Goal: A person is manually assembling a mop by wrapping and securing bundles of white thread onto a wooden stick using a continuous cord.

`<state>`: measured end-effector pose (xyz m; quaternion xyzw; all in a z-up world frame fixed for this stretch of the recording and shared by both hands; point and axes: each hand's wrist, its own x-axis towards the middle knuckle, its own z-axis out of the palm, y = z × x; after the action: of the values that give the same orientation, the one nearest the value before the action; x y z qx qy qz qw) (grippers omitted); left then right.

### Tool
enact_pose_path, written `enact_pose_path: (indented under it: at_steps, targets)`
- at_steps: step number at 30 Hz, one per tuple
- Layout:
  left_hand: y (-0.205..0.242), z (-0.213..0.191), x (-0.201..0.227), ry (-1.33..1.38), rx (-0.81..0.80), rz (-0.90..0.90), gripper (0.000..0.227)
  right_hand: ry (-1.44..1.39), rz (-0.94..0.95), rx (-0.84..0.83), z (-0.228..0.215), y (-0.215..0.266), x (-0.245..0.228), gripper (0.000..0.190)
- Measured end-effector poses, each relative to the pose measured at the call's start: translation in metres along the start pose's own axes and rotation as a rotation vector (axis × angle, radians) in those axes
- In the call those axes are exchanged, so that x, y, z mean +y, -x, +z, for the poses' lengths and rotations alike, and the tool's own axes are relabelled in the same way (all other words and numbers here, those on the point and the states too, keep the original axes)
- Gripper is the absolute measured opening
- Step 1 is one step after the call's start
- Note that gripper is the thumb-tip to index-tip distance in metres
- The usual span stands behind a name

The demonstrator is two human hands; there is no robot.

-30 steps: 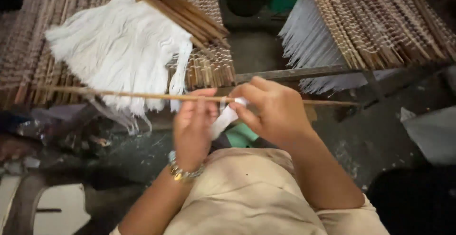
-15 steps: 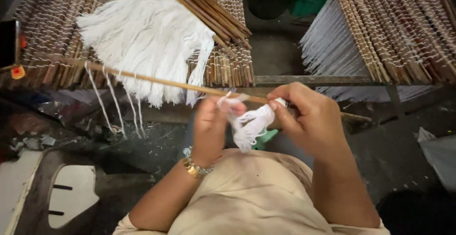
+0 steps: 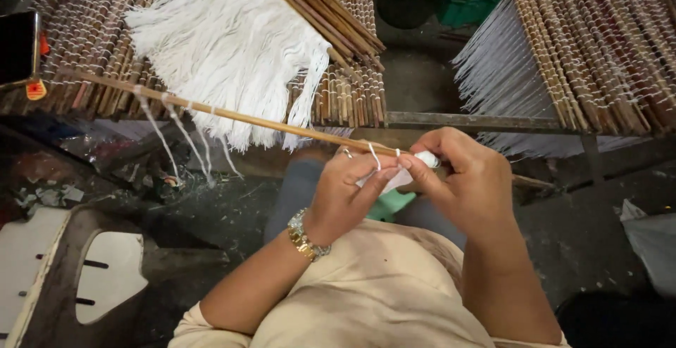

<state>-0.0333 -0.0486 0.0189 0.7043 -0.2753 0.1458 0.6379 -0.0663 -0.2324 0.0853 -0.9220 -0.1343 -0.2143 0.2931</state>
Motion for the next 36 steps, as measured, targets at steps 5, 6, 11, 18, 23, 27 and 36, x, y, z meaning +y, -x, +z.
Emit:
enact_pose_path:
  at_steps: [5, 6, 11, 18, 23, 27, 36]
  targets:
    - [0.002, -0.008, -0.009, 0.159, 0.220, -0.102, 0.026, 0.039, 0.032, 0.073, -0.002, 0.002, 0.001, 0.021]
    - [0.000, -0.010, -0.003, 0.375, 0.280, -0.154, 0.031, 0.032, 0.037, 0.088, -0.002, 0.003, 0.001, 0.021]
    - [0.000, 0.003, -0.006, 0.314, 0.051, -0.265, 0.034, 0.056, -0.017, -0.018, -0.001, 0.001, 0.000, 0.014]
    - [-0.001, 0.000, -0.006, 0.217, 0.066, -0.220, 0.029, 0.000, -0.048, -0.017, -0.005, -0.002, -0.005, 0.013]
    - [-0.004, -0.004, -0.003, 0.126, 0.046, -0.086, 0.012, 0.010, -0.079, -0.017, -0.006, -0.001, -0.009, 0.013]
    - [0.006, 0.004, -0.026, 0.068, 0.121, -0.101, 0.014, -0.010, -0.095, -0.016, -0.007, 0.000, -0.009, 0.013]
    - [-0.005, -0.006, 0.011, 0.305, 0.121, -0.220, 0.014, 0.037, -0.112, -0.010, -0.009, 0.002, -0.002, 0.012]
